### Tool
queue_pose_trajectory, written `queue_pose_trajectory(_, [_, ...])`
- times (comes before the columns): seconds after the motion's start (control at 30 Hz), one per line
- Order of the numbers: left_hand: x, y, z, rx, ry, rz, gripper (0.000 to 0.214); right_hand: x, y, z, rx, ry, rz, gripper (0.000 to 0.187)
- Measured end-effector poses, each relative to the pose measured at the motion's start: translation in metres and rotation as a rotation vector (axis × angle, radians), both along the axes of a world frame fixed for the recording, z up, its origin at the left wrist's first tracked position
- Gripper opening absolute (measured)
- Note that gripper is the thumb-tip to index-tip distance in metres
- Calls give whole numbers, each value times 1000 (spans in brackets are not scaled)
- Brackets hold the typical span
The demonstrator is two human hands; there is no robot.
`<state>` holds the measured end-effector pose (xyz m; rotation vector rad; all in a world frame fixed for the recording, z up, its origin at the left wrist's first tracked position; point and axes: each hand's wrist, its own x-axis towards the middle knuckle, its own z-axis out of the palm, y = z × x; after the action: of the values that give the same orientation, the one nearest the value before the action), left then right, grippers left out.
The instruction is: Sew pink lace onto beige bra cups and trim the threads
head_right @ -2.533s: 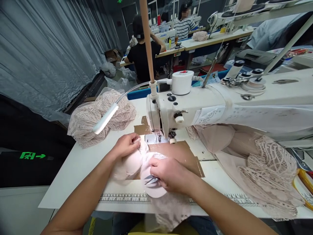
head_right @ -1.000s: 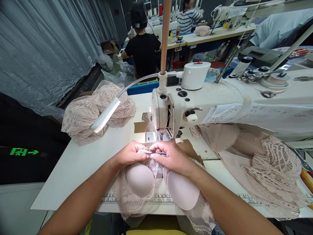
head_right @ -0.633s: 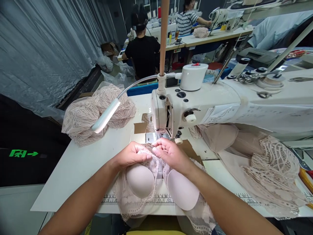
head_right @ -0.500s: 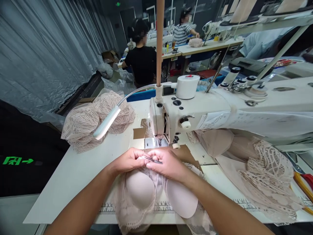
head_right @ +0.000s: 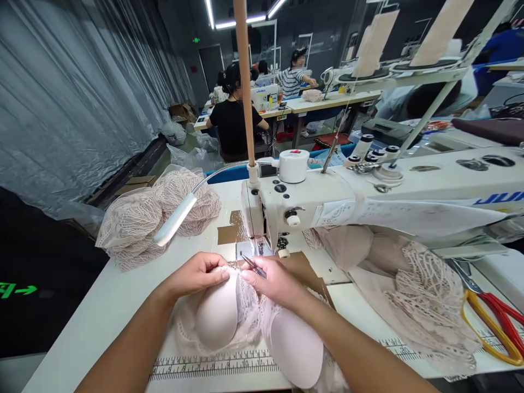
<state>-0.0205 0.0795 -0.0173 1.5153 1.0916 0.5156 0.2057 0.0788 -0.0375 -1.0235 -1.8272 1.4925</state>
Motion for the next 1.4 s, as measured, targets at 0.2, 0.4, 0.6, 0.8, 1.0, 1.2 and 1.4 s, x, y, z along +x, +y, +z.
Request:
queue_pose_trajectory(0.2, [15, -6, -1, 17, -81, 27, 26, -1, -3, 0, 47, -67, -1, 22])
queue_pose_trajectory(0.4, [16, -7, -2, -65, -155, 32, 29, 0, -5, 4, 86, -83, -7, 19])
queue_pose_trajectory(0.6, [24, -9, -5, -277, -282, 55, 32, 0, -6, 4, 117, -63, -47, 16])
queue_pose_trajectory(0.8, [29, -10, -5, -352, -295, 132, 28, 7, -4, -3, -67, 122, -55, 35])
queue_pose_trajectory(1.0, [27, -11, -8, -355, -316, 191, 27, 15, -1, 0, -2, 5, -20, 30])
queue_pose_trajectory(1.2, [30, -11, -11, -358, -343, 202, 30, 10, -1, 5, 50, -34, 2, 22])
queue_pose_trajectory(1.4, [31, -11, -10, -359, -344, 170, 32, 2, -6, 8, 34, 12, 12, 19])
